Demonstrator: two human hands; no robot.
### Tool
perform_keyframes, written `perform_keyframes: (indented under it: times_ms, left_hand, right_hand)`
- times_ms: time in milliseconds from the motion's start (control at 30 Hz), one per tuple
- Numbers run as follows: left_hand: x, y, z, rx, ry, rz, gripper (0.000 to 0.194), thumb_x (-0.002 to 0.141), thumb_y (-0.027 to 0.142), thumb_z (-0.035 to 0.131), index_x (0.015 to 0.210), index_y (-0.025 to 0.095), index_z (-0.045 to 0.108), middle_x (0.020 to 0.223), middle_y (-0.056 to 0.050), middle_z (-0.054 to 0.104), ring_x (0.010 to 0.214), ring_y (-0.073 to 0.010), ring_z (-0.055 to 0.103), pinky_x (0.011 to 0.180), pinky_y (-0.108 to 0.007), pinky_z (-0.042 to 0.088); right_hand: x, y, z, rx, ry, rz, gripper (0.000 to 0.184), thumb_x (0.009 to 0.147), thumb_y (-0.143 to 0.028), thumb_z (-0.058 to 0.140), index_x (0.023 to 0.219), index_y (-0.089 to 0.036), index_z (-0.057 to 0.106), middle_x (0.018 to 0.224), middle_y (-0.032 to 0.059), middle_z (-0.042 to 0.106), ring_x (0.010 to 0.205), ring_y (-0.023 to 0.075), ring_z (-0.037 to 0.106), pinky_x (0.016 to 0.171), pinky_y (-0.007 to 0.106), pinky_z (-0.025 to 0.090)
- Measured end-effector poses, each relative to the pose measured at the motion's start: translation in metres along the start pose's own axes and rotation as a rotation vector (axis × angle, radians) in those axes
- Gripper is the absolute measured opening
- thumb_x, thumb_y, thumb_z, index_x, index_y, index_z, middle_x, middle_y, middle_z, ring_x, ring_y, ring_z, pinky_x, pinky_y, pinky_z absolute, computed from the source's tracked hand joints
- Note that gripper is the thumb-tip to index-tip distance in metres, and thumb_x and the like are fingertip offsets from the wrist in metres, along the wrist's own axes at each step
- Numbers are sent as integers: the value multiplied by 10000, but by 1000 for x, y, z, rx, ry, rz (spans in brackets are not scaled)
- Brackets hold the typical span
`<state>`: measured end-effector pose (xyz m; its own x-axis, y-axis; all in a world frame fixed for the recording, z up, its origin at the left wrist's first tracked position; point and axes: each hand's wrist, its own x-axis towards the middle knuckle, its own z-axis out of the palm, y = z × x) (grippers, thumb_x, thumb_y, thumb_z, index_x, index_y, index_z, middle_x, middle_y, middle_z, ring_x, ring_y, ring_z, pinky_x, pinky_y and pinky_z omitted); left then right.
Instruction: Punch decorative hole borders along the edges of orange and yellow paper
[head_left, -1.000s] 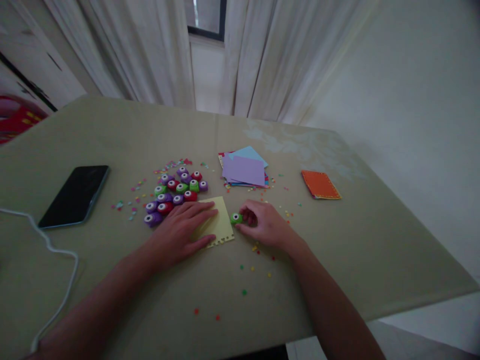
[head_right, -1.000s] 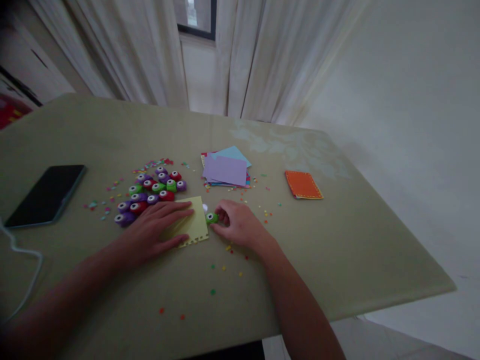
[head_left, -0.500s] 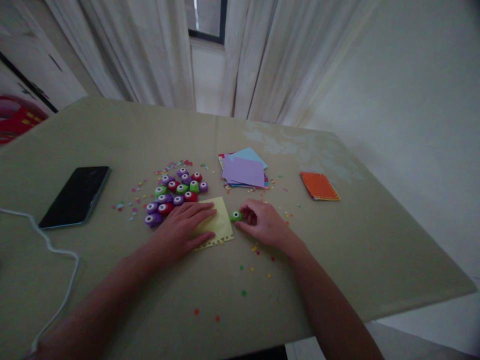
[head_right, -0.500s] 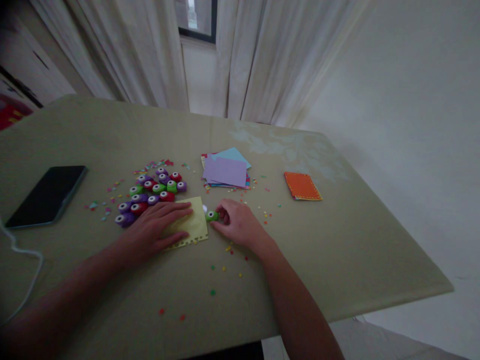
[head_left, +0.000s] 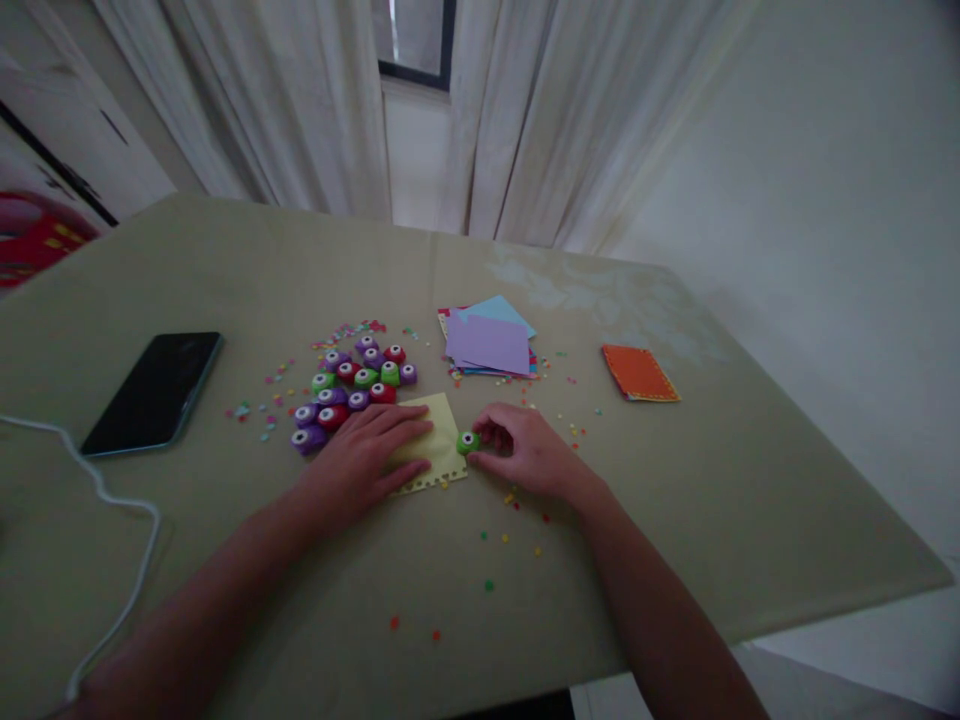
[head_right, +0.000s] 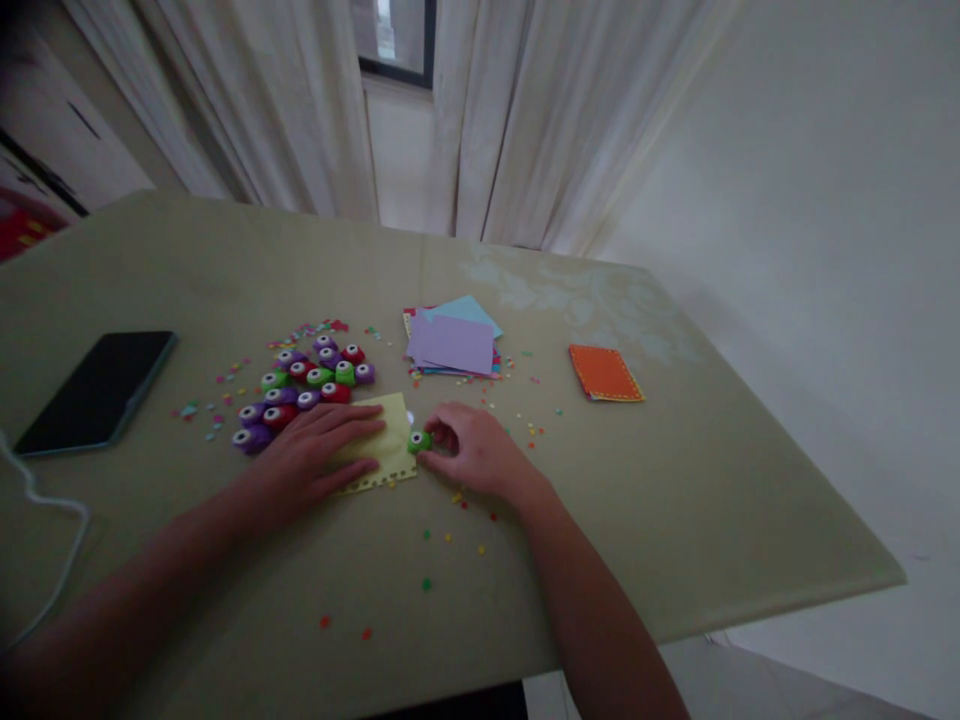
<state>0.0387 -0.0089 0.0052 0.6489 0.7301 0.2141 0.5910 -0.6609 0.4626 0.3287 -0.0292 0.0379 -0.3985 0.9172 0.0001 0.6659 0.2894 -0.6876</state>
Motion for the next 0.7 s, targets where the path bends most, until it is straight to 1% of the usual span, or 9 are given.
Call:
perform_keyframes:
  times_ms: [233,367,500,700]
  left_hand:
    - [0,1,0,-2,-1,-1,475,1064,542,603,1440,262,679,1531,-91,651,1361,-327,597,1147,-528,485]
    - [0,1,0,4,-5,-3,463,1064,535,604,1432,266,682,1528,-87,654,1351,-326,603,1140,-528,489]
    - [0,1,1,6,4,-9,447,1069,515,595,1435,273,680,1537,-85,646,1362,-324,595,1155,-535,480]
    - [-1,5,0,40,-15,-9,489,1069,486,582,1502,263,634,1585,-93,605,1408,-332,558,1187,-547,453]
  right_hand:
    - [-1,5,-1,46,12,41,177,899,-259,810,1002,-183,689,832,3,681,734,149,615,694,267,457]
    - [-1,2,-1,45,-5,7,190,885,-263,833,1000,-186,703,853,4,678,750,150,608,694,264,448]
    - [-1,0,-3,69,-46,-13,203,899,-316,838,1025,-198,733,891,11,682,773,156,604,715,272,446]
    - [0,1,-3,68,-64,-47,224,932,-357,832,1086,-206,771,944,23,701,811,164,615,762,288,452]
